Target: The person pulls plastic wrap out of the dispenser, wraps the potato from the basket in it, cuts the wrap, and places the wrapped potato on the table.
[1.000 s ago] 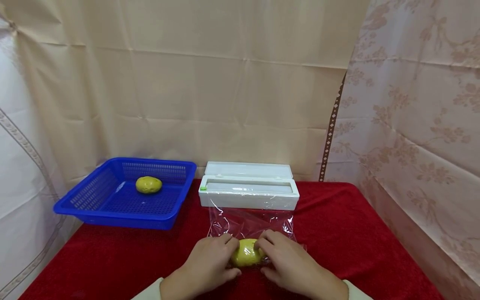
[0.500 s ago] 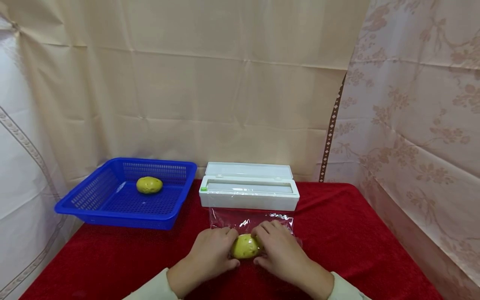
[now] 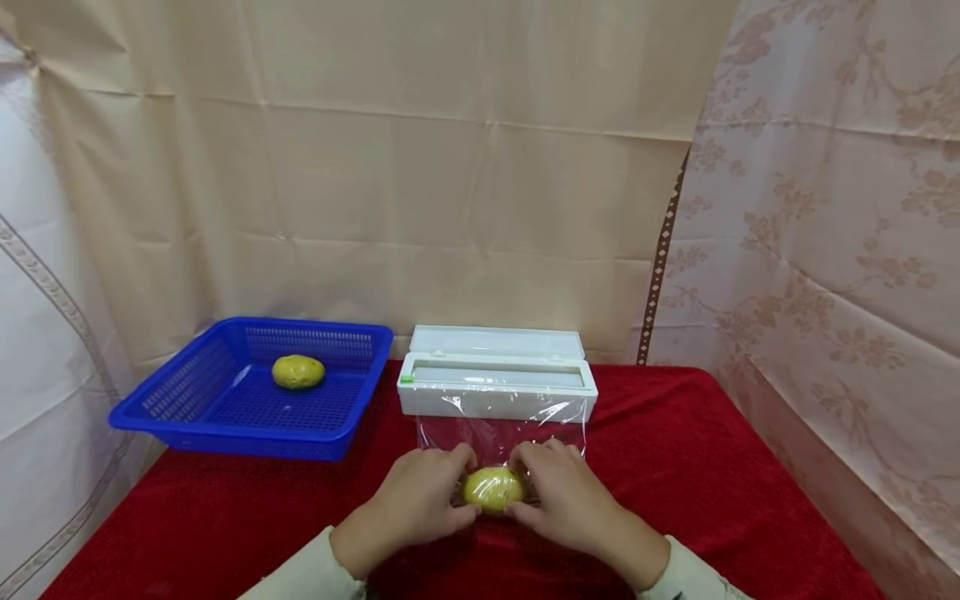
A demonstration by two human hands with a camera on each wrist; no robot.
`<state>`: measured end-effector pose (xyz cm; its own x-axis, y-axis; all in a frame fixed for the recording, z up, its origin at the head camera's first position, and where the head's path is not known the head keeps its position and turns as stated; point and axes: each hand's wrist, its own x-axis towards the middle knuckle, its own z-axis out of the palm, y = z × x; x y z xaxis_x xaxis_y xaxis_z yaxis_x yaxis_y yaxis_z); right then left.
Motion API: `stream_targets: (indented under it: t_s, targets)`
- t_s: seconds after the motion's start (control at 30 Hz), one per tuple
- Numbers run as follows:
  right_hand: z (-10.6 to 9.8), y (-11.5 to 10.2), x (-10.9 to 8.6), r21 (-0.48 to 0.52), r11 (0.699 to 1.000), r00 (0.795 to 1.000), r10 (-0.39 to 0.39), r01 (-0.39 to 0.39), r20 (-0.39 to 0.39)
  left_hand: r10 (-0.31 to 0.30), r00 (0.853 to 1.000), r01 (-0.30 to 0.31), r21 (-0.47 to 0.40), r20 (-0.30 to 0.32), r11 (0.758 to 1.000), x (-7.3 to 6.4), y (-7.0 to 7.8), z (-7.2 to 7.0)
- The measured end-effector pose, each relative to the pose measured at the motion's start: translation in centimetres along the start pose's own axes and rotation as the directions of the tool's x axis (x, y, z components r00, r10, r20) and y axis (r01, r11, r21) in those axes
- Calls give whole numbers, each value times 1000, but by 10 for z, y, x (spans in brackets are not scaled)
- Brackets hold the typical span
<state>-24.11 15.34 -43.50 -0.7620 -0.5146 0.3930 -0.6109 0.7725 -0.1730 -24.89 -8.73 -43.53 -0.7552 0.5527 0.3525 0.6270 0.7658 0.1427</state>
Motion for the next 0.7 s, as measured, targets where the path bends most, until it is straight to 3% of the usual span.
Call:
stream_targets:
  t_s: [0.3, 0.7]
  targets:
    - [3, 10, 6, 82, 995, 992, 51, -61, 119, -56, 997, 61, -95, 56, 994, 6, -8, 0]
    - [13, 17, 19, 138, 981, 972, 110, -140, 207, -158, 973, 190, -199, 166, 961, 20, -21, 6]
